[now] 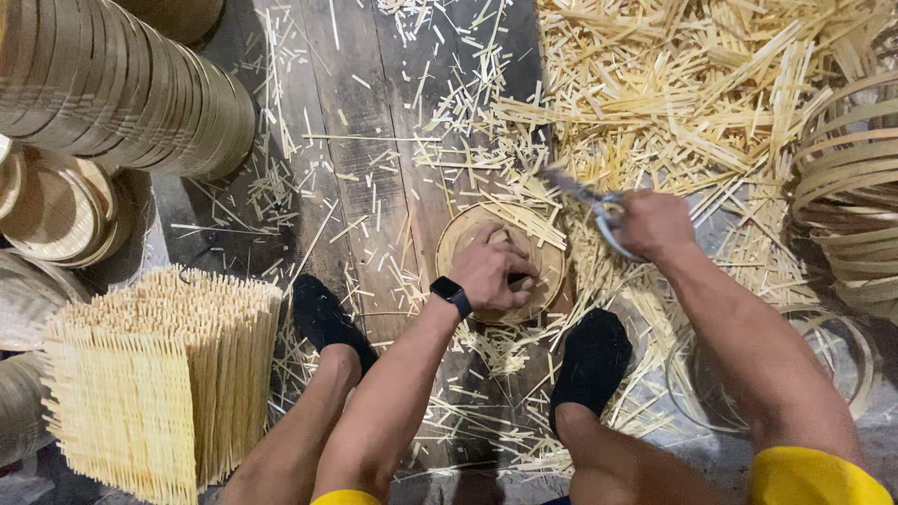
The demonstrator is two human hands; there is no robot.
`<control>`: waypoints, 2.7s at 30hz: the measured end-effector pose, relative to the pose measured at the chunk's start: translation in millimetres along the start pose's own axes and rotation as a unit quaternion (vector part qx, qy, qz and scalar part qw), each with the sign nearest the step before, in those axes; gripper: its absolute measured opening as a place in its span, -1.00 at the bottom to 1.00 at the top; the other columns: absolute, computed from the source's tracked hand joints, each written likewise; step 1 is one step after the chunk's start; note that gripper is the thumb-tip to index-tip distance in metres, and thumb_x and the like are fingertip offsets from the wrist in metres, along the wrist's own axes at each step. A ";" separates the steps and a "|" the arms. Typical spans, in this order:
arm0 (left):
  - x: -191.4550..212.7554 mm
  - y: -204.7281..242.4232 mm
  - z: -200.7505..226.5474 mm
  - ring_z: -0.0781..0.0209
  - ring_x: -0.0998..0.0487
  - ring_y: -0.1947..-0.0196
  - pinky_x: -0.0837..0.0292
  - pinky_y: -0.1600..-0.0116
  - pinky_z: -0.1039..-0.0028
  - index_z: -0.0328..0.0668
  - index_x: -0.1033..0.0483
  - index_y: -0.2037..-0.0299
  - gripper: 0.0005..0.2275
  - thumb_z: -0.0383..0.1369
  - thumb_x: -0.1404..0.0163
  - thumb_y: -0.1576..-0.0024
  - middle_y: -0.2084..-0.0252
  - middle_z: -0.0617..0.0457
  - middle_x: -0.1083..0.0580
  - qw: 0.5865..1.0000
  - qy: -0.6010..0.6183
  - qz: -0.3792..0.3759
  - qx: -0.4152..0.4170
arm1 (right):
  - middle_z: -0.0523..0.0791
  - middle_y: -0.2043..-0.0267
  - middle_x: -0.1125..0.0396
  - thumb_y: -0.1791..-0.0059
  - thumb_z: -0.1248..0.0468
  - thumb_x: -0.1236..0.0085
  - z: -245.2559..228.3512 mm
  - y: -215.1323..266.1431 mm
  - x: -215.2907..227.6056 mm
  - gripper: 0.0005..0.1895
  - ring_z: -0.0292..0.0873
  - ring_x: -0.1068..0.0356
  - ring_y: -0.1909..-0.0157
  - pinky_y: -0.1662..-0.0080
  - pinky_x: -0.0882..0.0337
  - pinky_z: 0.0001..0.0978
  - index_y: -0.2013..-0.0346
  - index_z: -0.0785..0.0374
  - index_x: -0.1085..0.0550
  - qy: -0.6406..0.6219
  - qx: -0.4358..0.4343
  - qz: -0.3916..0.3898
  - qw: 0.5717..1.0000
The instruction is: The person assembles bamboo baskets by placing circular frames onto woven mats, trimming the mats to size using scissors, and fitting the pieces together over a wooden mold.
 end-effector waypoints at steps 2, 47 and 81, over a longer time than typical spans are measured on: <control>2.9 1.2 -10.7 -0.19 -0.38 -0.15 -0.16 -0.32 -0.02 0.12 -0.75 0.25 -0.71 -0.07 -0.24 0.15 0.18 0.08 -0.68 0.992 0.097 0.074 0.030 | 0.09 0.03 -0.36 0.01 -0.25 -0.10 15.7 -4.3 3.8 -0.29 0.04 -0.40 0.03 -0.03 -0.45 -0.08 -0.19 0.21 -0.41 -0.028 -0.054 0.083 0.995; -64.6 74.9 -180.6 0.22 -0.65 0.33 -0.55 0.22 0.46 -0.29 -0.65 0.18 -0.76 -0.33 -0.30 -0.02 0.28 -0.01 -0.63 0.827 0.313 0.199 0.423 | -0.07 0.47 -0.46 0.09 0.23 -0.38 -33.5 43.0 -116.3 -0.70 -0.27 -0.44 0.54 0.48 -0.49 -0.43 0.27 0.43 -0.53 -0.557 -0.039 0.011 0.829; -104.9 133.3 -146.0 0.07 -0.65 0.34 -0.63 0.27 0.29 -0.41 -0.55 0.20 -0.73 -0.29 -0.22 -0.10 0.30 -0.10 -0.57 0.795 0.414 0.106 0.431 | 0.08 0.19 -0.47 0.02 0.16 -0.27 -3.2 44.9 -113.5 -0.62 0.03 -0.52 0.19 0.17 -0.54 -0.17 0.05 0.38 -0.47 -0.551 -0.030 0.100 0.828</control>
Point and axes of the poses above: each hand's wrist, its own y-axis away from the middle knuckle, its own x-axis out of the back of the hand, z = x × y, the point moved 5 cm from there along -y, towards the middle knuckle
